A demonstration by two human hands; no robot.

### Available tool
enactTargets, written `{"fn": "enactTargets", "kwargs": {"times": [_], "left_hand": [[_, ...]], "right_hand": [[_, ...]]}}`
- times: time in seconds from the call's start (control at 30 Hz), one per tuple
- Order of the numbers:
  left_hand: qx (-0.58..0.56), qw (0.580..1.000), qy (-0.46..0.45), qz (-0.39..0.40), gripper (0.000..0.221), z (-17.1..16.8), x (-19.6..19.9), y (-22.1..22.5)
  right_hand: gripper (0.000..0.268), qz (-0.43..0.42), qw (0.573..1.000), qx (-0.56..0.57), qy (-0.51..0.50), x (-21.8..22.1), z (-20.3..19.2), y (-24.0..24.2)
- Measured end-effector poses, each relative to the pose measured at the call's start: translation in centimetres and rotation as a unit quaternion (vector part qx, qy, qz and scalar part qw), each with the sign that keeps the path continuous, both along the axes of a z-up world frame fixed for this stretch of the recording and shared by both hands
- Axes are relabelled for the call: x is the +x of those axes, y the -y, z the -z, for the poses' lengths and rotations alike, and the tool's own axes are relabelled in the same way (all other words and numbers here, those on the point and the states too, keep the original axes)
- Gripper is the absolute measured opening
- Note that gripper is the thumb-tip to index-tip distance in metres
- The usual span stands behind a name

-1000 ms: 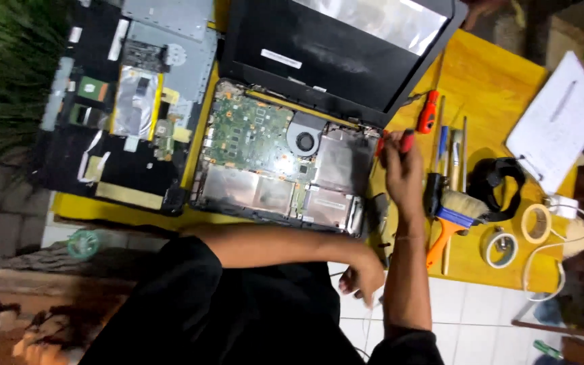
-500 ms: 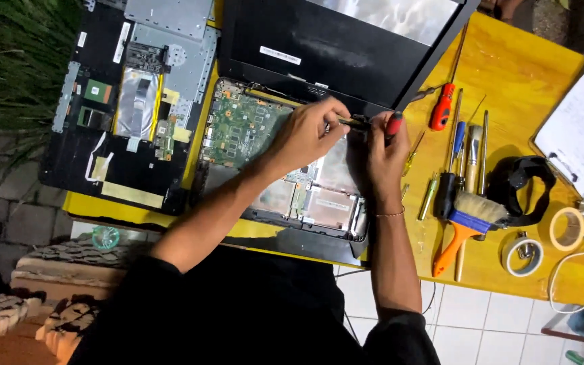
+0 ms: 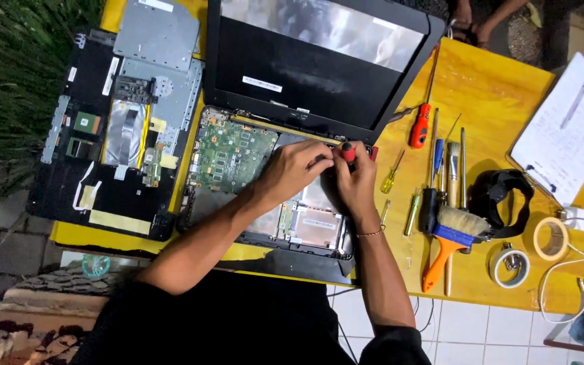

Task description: Connecting internal ribbon cables and securing components with a screwdriver during laptop assembly or repair.

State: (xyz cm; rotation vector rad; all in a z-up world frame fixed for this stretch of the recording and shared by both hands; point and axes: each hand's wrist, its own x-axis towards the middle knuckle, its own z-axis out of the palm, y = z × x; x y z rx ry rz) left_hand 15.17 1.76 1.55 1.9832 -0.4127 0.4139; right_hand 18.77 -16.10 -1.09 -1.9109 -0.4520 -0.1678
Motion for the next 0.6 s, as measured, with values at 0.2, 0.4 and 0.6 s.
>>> {"fn": "enactTargets", "kwargs": {"times": [0.2,0.4,0.6], "left_hand": [[0.017,0.999,0.024,-0.038,0.012,1.2,0.5,-0.2],[0.010,0.998,0.049,-0.037,0.004,0.8,0.2,-0.4],[-0.014,0.999,0.019,-0.039,0.006,0.2,0.3,-0.6]], "right_hand": [[0.011,-0.033,0.999,0.020,-0.013,0.2,-0.3,0.0],[0.010,-0.047,0.998,0.030,-0.021,0.1,-0.2,0.3],[0.012,-0.035,0.999,0.027,-0.013,0.0,-1.2,-0.1]]}}
